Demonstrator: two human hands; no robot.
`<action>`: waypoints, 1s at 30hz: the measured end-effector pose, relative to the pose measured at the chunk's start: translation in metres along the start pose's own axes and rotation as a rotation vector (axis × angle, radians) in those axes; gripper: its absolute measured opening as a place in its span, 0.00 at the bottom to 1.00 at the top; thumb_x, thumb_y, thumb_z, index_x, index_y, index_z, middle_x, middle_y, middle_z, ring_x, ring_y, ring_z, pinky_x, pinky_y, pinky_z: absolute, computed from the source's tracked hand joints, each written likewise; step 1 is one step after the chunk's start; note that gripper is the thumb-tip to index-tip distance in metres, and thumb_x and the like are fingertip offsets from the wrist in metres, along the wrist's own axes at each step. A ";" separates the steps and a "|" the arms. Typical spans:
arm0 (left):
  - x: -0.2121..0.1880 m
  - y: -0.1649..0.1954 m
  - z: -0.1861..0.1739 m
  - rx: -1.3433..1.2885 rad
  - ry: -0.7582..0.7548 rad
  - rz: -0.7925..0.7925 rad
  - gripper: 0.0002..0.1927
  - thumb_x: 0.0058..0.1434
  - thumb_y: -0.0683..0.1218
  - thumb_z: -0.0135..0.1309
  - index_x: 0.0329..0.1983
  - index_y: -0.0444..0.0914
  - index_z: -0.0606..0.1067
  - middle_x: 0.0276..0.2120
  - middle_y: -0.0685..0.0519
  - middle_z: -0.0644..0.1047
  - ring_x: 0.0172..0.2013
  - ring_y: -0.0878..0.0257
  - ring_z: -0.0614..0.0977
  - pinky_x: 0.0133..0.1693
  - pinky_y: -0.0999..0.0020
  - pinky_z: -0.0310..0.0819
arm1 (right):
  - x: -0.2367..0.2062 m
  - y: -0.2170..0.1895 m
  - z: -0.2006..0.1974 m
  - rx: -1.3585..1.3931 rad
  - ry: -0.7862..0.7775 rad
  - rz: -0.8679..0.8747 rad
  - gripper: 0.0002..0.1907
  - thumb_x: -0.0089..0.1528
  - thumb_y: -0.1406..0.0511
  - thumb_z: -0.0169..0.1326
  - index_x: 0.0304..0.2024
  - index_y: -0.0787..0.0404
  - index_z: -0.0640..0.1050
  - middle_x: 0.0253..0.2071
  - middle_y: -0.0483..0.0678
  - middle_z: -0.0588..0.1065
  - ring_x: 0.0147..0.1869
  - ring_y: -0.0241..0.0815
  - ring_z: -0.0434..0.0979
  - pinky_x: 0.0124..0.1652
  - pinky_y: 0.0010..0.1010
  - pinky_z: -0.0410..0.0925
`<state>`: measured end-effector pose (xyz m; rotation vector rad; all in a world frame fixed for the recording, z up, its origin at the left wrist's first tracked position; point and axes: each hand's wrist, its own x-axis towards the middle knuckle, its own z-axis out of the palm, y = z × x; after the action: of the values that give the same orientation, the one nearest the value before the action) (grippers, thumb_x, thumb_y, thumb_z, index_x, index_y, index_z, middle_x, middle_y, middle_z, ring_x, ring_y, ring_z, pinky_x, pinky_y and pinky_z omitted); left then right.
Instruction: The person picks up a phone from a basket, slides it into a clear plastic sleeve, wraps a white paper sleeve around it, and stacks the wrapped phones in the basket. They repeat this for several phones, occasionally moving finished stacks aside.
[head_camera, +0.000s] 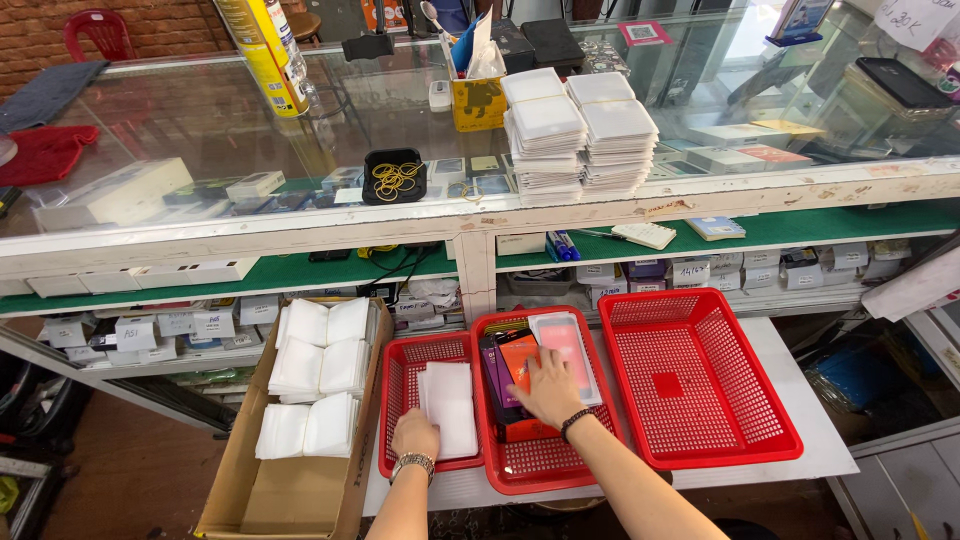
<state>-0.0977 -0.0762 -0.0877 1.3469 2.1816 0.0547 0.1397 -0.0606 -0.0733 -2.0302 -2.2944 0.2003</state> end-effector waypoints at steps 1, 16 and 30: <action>0.001 0.000 -0.002 0.041 -0.005 0.030 0.14 0.62 0.49 0.60 0.47 0.36 0.79 0.49 0.42 0.81 0.52 0.46 0.84 0.54 0.54 0.79 | -0.005 -0.007 0.004 -0.073 0.077 -0.057 0.43 0.59 0.44 0.56 0.63 0.69 0.67 0.67 0.62 0.61 0.71 0.62 0.58 0.64 0.57 0.56; 0.010 0.047 -0.034 -1.796 -0.357 0.066 0.24 0.61 0.41 0.54 0.61 0.33 0.71 0.55 0.46 0.78 0.51 0.56 0.82 0.51 0.60 0.79 | 0.000 -0.017 -0.013 0.409 -0.053 0.245 0.55 0.49 0.62 0.72 0.71 0.62 0.54 0.58 0.63 0.64 0.61 0.60 0.67 0.60 0.43 0.67; 0.007 0.071 -0.008 -1.844 -0.378 0.090 0.15 0.65 0.47 0.58 0.50 0.32 0.77 0.49 0.44 0.81 0.46 0.58 0.83 0.49 0.63 0.79 | 0.020 0.012 -0.041 1.463 -0.383 0.043 0.23 0.65 0.66 0.55 0.62 0.63 0.72 0.54 0.48 0.78 0.56 0.36 0.78 0.55 0.30 0.72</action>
<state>-0.0470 -0.0332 -0.0614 0.2351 0.8871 1.3085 0.1548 -0.0370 -0.0350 -1.2020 -1.2875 1.7194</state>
